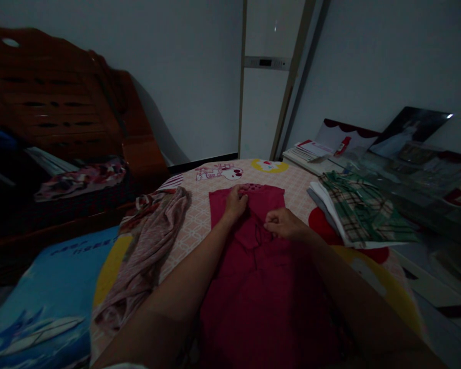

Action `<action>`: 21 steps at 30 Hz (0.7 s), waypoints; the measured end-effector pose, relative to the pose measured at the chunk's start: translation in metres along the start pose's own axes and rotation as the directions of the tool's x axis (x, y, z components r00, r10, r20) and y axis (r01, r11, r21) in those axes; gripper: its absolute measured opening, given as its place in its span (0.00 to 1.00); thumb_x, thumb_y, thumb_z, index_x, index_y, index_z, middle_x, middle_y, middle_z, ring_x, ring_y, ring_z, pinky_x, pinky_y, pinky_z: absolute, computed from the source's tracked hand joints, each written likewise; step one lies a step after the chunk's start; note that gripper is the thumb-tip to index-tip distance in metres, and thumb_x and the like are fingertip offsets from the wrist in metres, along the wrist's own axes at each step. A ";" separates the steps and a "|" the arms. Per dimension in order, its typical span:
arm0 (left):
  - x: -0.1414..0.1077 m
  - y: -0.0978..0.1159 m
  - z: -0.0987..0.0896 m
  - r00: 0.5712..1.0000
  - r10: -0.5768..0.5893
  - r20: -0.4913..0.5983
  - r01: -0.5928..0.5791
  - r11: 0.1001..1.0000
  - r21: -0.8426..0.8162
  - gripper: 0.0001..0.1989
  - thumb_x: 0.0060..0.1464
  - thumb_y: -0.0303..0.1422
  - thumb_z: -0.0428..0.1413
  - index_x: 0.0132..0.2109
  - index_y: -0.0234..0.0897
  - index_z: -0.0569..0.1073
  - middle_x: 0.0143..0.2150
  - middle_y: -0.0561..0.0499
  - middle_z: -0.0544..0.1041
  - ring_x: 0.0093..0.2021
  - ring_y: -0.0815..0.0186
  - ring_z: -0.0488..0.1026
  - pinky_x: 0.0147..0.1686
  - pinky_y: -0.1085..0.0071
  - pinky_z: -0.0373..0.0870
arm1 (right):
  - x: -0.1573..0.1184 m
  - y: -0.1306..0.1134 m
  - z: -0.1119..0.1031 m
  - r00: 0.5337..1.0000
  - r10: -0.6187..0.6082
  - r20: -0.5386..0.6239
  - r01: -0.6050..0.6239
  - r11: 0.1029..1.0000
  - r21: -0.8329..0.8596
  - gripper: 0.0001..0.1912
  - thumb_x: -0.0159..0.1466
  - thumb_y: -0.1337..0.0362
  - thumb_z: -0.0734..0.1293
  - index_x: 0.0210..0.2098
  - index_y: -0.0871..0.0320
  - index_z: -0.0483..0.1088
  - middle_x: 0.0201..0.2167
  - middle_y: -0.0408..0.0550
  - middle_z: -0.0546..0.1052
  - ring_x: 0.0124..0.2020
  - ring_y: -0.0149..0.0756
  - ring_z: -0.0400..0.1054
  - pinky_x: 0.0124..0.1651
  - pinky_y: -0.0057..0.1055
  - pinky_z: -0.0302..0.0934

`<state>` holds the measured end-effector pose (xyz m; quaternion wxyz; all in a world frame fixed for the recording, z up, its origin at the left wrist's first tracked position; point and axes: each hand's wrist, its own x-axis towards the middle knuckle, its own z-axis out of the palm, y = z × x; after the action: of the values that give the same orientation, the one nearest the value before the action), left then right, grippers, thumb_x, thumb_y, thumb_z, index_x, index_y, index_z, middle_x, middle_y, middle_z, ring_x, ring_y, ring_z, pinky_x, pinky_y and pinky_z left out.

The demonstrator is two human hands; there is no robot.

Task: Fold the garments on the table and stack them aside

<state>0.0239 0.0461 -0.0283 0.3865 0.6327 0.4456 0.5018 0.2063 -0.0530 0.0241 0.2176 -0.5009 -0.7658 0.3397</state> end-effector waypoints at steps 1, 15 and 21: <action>0.000 -0.002 -0.001 0.999 -0.023 -0.030 0.024 0.999 0.026 0.18 0.51 0.22 0.52 0.50 0.35 0.70 0.39 0.48 0.77 0.36 0.65 0.73 0.40 0.69 0.69 | 0.000 0.001 0.003 0.999 0.025 0.029 -0.028 0.996 0.081 0.09 0.59 0.62 0.66 0.23 0.57 0.68 0.18 0.42 0.72 0.20 0.29 0.65 0.23 0.24 0.54; -0.003 0.000 -0.005 0.960 -0.204 -0.191 0.249 0.934 0.257 0.16 0.47 0.21 0.55 0.44 0.34 0.75 0.34 0.49 0.79 0.34 0.64 0.75 0.38 0.70 0.69 | 0.020 0.055 -0.043 0.801 0.389 -0.455 -0.213 0.895 0.391 0.09 0.59 0.63 0.67 0.23 0.58 0.70 0.19 0.46 0.75 0.18 0.31 0.67 0.22 0.27 0.63; -0.003 0.000 -0.004 0.961 -0.211 -0.180 0.254 0.932 0.260 0.14 0.49 0.21 0.54 0.44 0.33 0.75 0.37 0.46 0.80 0.35 0.64 0.75 0.38 0.70 0.69 | 0.064 0.078 -0.063 0.745 0.242 -0.621 -0.419 0.895 -0.153 0.15 0.64 0.65 0.60 0.27 0.60 0.76 0.29 0.53 0.81 0.33 0.38 0.75 0.35 0.28 0.64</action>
<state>0.0192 0.0430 -0.0282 0.3154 0.5845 0.6117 0.4298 0.2708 0.0455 0.0083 0.3051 -0.7355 -0.5984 0.0885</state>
